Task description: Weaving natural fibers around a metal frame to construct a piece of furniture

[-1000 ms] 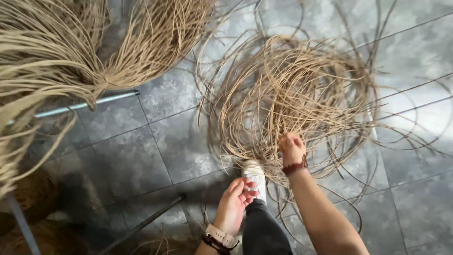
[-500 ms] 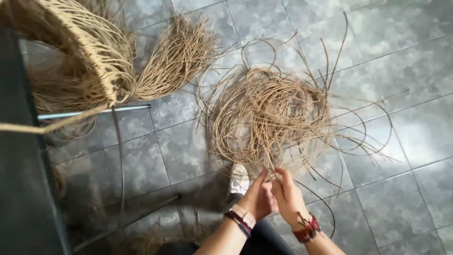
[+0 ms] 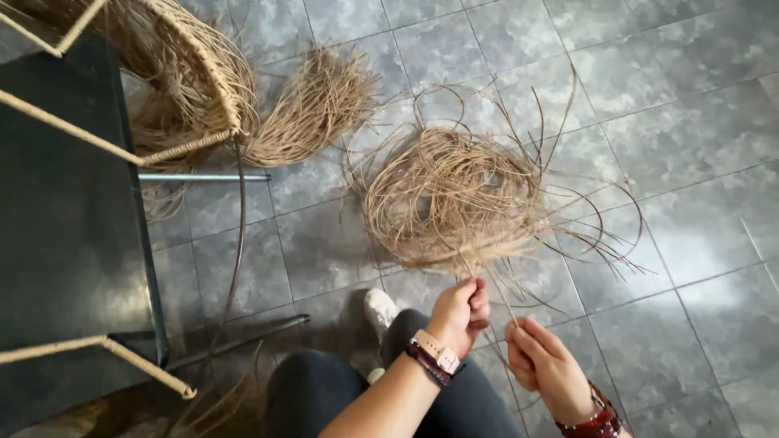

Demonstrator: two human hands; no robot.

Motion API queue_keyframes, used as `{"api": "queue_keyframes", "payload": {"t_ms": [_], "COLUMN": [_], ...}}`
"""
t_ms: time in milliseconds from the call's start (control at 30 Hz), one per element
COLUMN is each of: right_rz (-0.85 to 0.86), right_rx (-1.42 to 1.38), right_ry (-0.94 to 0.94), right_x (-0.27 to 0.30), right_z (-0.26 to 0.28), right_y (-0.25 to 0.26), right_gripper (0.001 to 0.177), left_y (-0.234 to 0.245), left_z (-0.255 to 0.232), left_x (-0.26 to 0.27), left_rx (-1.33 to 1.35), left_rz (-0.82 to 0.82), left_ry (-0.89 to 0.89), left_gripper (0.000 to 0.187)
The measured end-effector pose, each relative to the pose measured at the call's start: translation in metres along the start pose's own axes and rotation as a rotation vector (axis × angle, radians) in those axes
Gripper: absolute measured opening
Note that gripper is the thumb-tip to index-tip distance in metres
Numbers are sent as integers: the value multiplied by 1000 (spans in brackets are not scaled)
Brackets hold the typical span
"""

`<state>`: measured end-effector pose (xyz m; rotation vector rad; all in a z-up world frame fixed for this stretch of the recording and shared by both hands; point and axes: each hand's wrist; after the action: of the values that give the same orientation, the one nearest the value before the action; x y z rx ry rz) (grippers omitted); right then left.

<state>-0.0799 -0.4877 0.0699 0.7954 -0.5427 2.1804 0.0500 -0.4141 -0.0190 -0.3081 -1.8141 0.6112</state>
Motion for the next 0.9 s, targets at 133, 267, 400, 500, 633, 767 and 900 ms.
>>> {"api": "queue_keyframes", "payload": {"t_ms": [133, 267, 400, 500, 633, 767, 900], "right_rz": [113, 4, 130, 140, 224, 269, 240], "right_rx": [173, 420, 110, -18, 77, 161, 240], "right_ry": [55, -26, -502, -498, -360, -346, -361], "right_x": [-14, -51, -159, -170, -65, 1, 20], "right_z": [4, 13, -34, -22, 34, 41, 34], "right_y": [13, 1, 26, 29, 25, 70, 104], "right_gripper": [19, 29, 41, 24, 26, 41, 49], "left_y": [14, 7, 11, 27, 25, -37, -24], "left_z": [15, 24, 55, 55, 54, -11, -13], "left_x": [50, 124, 129, 91, 18, 43, -1], "left_rx": [-371, -1072, -1478, -1328, -592, 266, 285], "left_rz": [-77, 153, 465, 540, 148, 143, 30], "left_ry": [-334, -801, -802, -753, -204, 158, -37], "left_gripper": [28, 14, 7, 14, 34, 25, 28]}}
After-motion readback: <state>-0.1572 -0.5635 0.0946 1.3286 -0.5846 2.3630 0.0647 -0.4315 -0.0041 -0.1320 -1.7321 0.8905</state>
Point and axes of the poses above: each hand's wrist, its own x-axis away from the middle knuckle, its own y-axis out of the back of the hand, z = x × y, and after that the axes turned 10 degrees about -z, right-handed
